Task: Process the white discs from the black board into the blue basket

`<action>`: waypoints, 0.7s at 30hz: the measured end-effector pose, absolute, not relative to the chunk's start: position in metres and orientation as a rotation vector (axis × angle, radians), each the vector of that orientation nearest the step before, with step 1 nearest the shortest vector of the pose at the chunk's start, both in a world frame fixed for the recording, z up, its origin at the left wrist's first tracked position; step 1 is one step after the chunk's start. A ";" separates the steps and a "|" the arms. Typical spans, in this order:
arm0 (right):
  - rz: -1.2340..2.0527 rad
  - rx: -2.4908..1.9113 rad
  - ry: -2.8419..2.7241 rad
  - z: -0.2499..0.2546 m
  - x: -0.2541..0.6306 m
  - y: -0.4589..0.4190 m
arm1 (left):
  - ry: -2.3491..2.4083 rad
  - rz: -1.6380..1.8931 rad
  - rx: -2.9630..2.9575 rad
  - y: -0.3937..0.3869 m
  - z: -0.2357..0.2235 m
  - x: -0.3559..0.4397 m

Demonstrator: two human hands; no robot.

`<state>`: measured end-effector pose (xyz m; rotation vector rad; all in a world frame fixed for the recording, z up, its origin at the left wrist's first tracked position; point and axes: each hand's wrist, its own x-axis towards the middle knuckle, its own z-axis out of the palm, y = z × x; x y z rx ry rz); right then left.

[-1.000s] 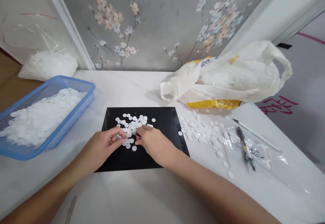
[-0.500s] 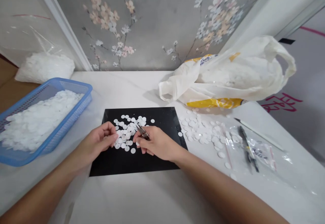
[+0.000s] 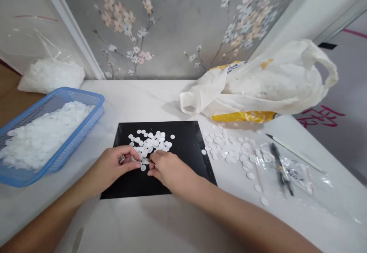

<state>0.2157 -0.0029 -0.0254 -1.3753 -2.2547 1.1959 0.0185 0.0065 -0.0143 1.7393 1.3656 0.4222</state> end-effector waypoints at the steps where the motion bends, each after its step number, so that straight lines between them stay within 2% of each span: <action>1: 1.201 -1.396 -2.244 -0.024 0.217 -0.002 | 1.384 0.371 1.827 0.004 -0.015 0.020; 6: 1.204 -1.433 -2.104 -0.021 0.221 0.003 | 1.418 0.322 2.008 0.000 -0.019 0.022; 14: 1.015 -1.303 -2.242 -0.029 0.210 0.000 | 1.385 0.328 1.964 0.001 -0.017 0.022; 21: 1.221 -1.399 -2.148 -0.020 0.224 0.002 | 1.333 0.312 2.005 -0.004 -0.014 0.024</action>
